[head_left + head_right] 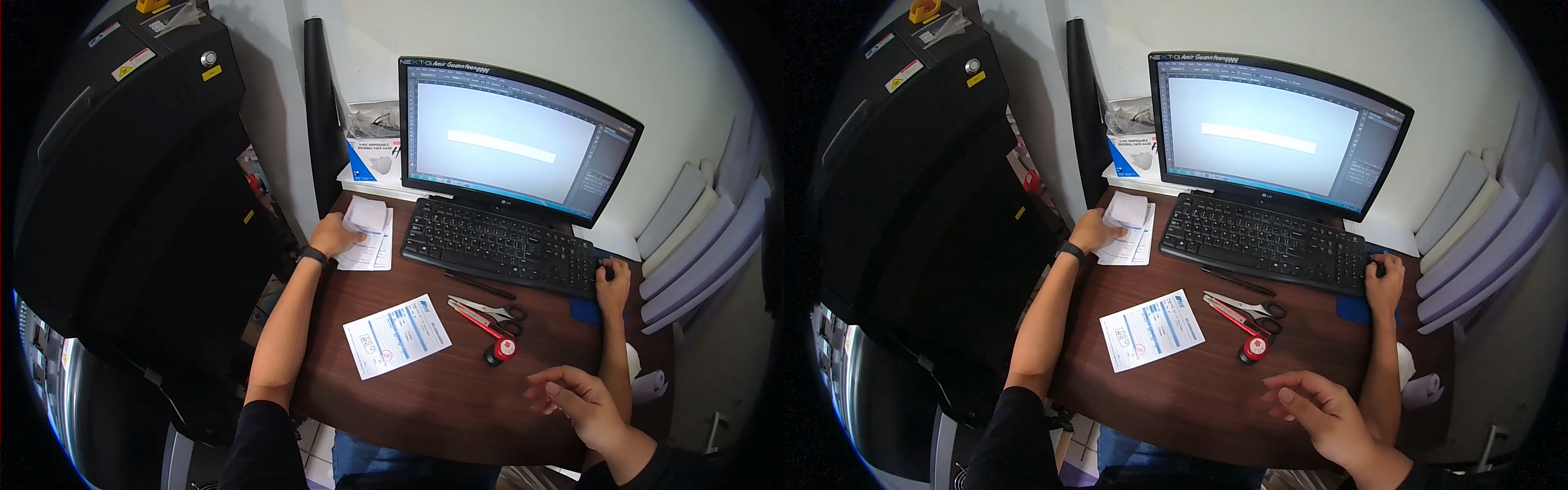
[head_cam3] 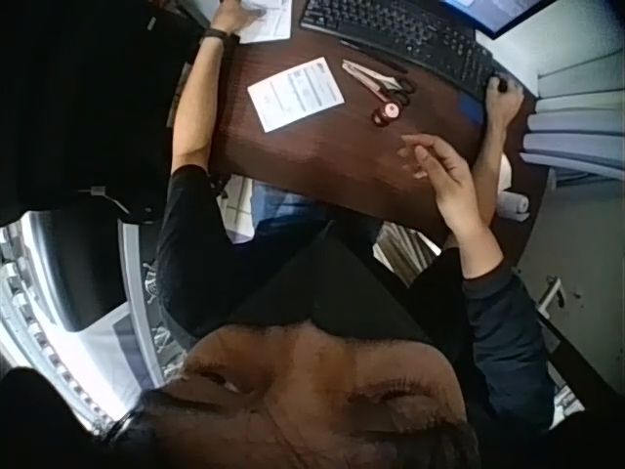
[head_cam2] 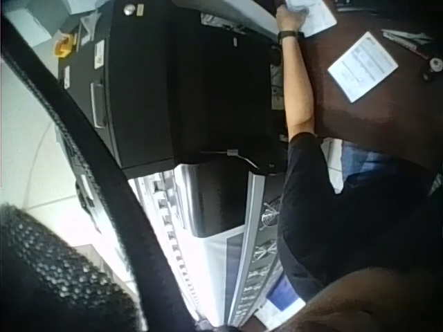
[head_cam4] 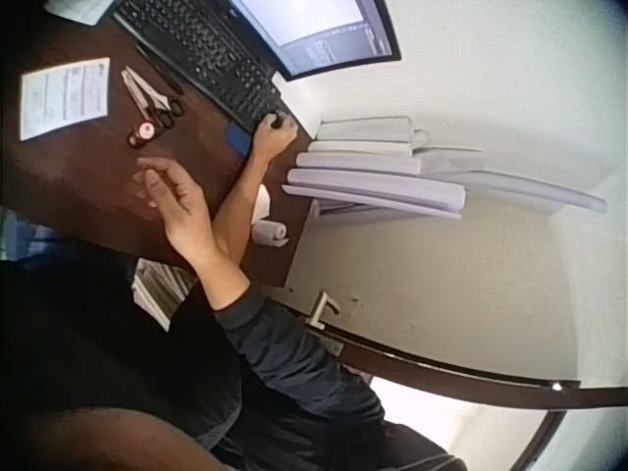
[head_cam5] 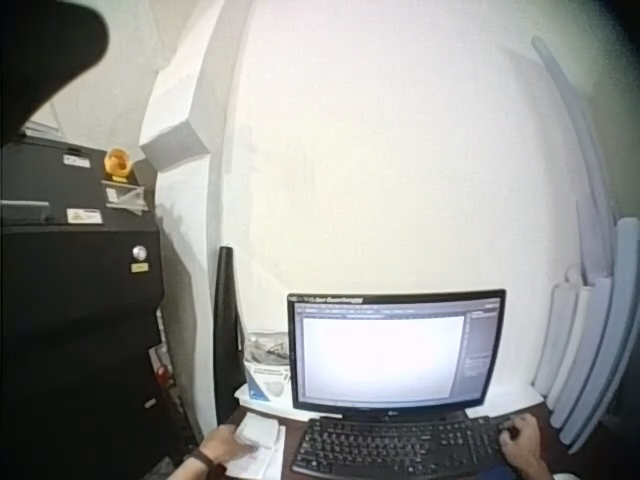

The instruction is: Design graphics for a dimsum food banner on a computer and hand over printed order receipts to a customer.

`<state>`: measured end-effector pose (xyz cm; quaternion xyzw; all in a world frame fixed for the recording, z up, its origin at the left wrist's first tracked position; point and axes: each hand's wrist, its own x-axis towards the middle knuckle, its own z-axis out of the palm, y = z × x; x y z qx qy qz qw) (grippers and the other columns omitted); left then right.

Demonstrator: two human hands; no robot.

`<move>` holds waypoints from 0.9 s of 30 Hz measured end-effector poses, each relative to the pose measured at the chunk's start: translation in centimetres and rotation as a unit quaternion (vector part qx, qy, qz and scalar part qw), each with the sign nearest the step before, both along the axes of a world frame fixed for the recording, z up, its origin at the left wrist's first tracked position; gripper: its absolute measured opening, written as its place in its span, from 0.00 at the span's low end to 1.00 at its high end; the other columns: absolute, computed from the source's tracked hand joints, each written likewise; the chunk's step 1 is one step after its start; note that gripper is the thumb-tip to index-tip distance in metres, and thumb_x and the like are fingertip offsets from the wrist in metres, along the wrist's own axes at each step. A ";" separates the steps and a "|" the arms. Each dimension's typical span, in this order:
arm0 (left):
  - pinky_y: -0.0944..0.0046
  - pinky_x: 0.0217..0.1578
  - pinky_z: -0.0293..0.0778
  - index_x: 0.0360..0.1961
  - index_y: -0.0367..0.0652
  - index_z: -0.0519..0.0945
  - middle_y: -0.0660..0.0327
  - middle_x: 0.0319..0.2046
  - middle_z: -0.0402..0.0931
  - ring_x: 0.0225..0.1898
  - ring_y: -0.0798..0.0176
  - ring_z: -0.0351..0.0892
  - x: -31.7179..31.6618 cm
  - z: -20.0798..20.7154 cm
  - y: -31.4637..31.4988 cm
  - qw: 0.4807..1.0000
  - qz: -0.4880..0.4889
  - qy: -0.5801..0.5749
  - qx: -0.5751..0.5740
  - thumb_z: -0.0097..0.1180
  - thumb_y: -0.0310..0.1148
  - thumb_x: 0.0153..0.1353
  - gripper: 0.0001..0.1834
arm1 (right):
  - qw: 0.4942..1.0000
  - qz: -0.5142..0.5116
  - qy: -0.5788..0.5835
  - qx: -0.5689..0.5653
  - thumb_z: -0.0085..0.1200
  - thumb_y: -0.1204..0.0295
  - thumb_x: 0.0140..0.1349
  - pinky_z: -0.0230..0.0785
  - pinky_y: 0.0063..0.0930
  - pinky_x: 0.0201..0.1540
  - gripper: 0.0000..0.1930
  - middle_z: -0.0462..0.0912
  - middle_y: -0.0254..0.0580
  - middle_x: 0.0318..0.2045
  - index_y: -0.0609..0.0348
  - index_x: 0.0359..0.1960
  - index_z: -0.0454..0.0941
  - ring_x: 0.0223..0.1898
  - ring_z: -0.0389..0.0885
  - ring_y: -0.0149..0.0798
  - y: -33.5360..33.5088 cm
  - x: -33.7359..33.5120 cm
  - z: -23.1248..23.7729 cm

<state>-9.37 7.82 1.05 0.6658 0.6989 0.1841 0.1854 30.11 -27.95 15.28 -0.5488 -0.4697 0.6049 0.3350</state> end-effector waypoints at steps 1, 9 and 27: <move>0.54 0.54 0.79 0.55 0.31 0.82 0.37 0.50 0.83 0.52 0.43 0.86 -0.2 0.1 0.1 0.998 -0.028 -0.044 -0.029 0.80 0.47 0.46 0.39 | 1.000 -0.002 0.005 -0.021 0.54 0.68 0.77 0.73 0.25 0.52 0.16 0.84 0.39 0.51 0.60 0.61 0.78 0.47 0.83 0.30 -0.1 0.1 -0.1; 0.53 0.56 0.78 0.55 0.32 0.83 0.38 0.54 0.81 0.56 0.43 0.83 2.6 1.8 -2.2 0.988 -0.052 0.142 0.031 0.78 0.61 0.43 0.47 | 0.995 0.043 -0.002 -0.085 0.55 0.64 0.77 0.73 0.26 0.56 0.21 0.81 0.40 0.57 0.61 0.66 0.72 0.51 0.80 0.29 -0.6 0.1 0.0; 0.52 0.52 0.80 0.49 0.31 0.85 0.41 0.45 0.86 0.47 0.43 0.88 1.7 0.8 -1.3 0.989 -0.124 0.081 0.007 0.79 0.54 0.46 0.39 | 0.995 0.021 0.085 -0.054 0.65 0.82 0.64 0.74 0.30 0.59 0.41 0.69 0.49 0.67 0.55 0.76 0.57 0.60 0.78 0.39 -1.4 3.6 -1.2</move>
